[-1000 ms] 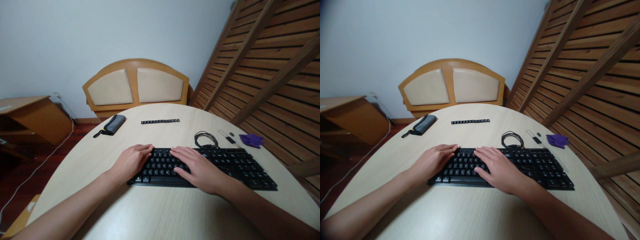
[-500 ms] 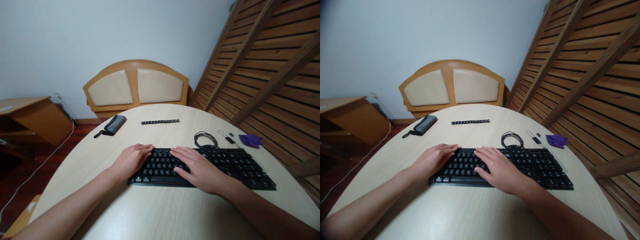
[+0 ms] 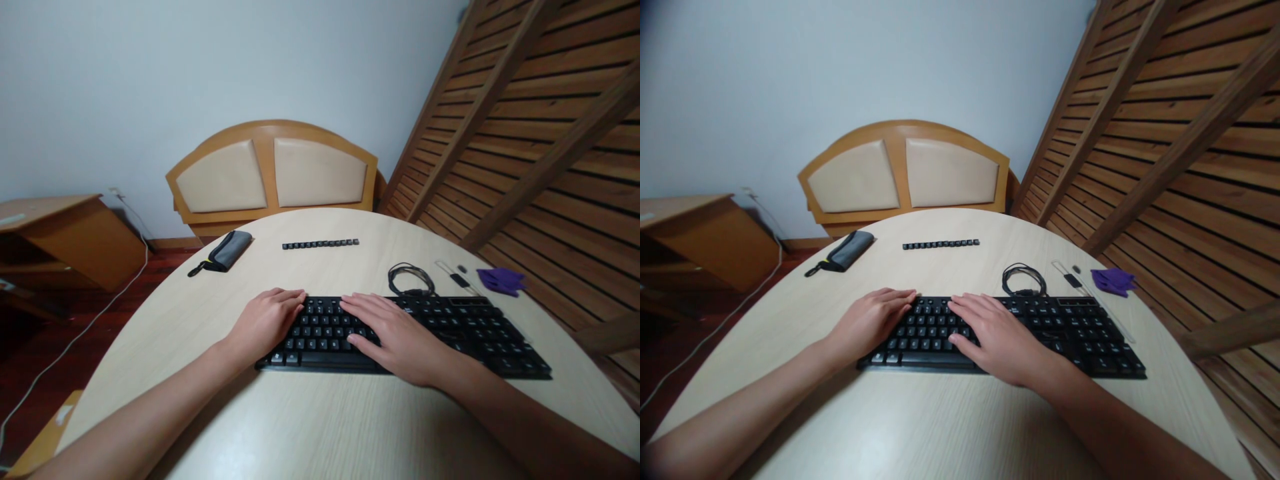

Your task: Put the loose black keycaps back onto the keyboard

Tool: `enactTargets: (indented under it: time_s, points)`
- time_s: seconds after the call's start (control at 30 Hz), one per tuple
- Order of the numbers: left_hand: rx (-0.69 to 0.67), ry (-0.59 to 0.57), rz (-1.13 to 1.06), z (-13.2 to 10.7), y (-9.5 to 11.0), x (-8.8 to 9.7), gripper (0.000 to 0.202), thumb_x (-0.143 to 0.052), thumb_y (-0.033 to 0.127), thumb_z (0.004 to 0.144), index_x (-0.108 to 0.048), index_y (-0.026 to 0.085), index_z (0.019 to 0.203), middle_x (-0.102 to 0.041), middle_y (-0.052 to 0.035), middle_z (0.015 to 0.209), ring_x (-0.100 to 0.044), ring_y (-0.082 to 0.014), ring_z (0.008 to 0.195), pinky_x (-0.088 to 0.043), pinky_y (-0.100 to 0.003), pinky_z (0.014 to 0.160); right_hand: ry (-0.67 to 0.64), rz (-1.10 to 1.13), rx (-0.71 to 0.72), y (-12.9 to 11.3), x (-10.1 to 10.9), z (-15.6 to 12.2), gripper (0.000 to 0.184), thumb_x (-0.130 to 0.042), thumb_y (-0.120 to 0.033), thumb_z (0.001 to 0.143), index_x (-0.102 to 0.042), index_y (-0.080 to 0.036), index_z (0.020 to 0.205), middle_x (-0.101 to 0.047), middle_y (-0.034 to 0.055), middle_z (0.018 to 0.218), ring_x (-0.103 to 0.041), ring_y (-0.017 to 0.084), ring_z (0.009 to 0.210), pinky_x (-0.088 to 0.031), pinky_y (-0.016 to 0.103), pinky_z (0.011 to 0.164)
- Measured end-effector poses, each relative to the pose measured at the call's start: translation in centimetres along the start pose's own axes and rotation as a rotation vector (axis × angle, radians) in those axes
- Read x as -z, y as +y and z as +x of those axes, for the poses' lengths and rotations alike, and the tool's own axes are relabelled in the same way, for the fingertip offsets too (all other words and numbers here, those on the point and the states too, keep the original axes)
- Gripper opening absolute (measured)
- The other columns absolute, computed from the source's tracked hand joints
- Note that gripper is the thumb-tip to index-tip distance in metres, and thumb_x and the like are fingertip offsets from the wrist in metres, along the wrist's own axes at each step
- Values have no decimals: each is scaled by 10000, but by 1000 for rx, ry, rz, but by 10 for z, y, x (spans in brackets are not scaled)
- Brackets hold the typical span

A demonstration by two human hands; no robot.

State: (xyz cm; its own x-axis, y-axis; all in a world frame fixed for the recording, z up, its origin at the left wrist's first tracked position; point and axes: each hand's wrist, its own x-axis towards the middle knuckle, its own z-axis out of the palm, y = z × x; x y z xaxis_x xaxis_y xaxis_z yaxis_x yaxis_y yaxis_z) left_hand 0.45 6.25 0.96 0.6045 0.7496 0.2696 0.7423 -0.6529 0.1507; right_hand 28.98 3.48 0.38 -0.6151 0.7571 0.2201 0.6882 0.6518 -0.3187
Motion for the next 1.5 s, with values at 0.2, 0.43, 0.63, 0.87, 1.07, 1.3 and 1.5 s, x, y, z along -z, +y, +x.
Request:
enactTargets:
  time_s: [0.2,0.43,0.63,0.87,1.07,1.3,1.5]
  points:
    - [87,-17,-169,3,-2,6,342,-435,347,1048,-731,219,1164,-747,-48,1209,-697,-241,1087,-536,-424,983,4,8,-1,-1,1,0,514,-529,-437,994,-536,-204,1453,-543,98,1500,-481,291,1390,-354,541,1186]
    - [372,106,-157,20,-43,-5,384,-415,416,1032,-729,209,1107,-756,-69,1139,-714,-237,999,-553,-345,875,4,14,2,1,1,0,527,-521,-448,998,-532,-188,1457,-540,109,1501,-477,298,1392,-366,549,1176]
    - [444,85,28,45,-81,-11,373,-507,369,983,-638,209,1294,-655,-103,1318,-701,-248,997,-523,-341,888,7,10,7,-1,2,1,519,-512,-438,1002,-540,-175,1450,-545,123,1493,-490,305,1380,-371,564,1168]
    - [466,-1,183,77,-102,-16,460,-492,303,998,-529,233,1451,-661,-122,1296,-605,-303,1192,-481,-355,938,34,34,12,-1,1,1,500,-532,-426,993,-544,-228,1452,-560,106,1482,-508,304,1366,-391,563,1154]
    - [473,-2,214,92,-103,-23,379,-481,329,1020,-613,249,1366,-674,-123,1236,-633,-302,1127,-479,-354,909,24,36,6,-1,3,0,505,-537,-435,992,-540,-233,1455,-557,102,1487,-498,298,1376,-368,557,1170]
    - [529,54,172,87,-103,-22,277,-507,282,1006,-696,225,1200,-684,-119,1198,-645,-289,1099,-486,-332,873,8,26,-1,-1,3,0,514,-527,-437,998,-531,-213,1460,-544,106,1498,-478,293,1394,-355,555,1179]
    - [573,159,41,67,-87,-12,254,-525,289,987,-703,193,1141,-688,-114,1232,-674,-276,1023,-506,-345,841,24,35,7,-1,2,0,509,-540,-435,990,-541,-225,1454,-555,109,1487,-497,301,1376,-373,562,1166]
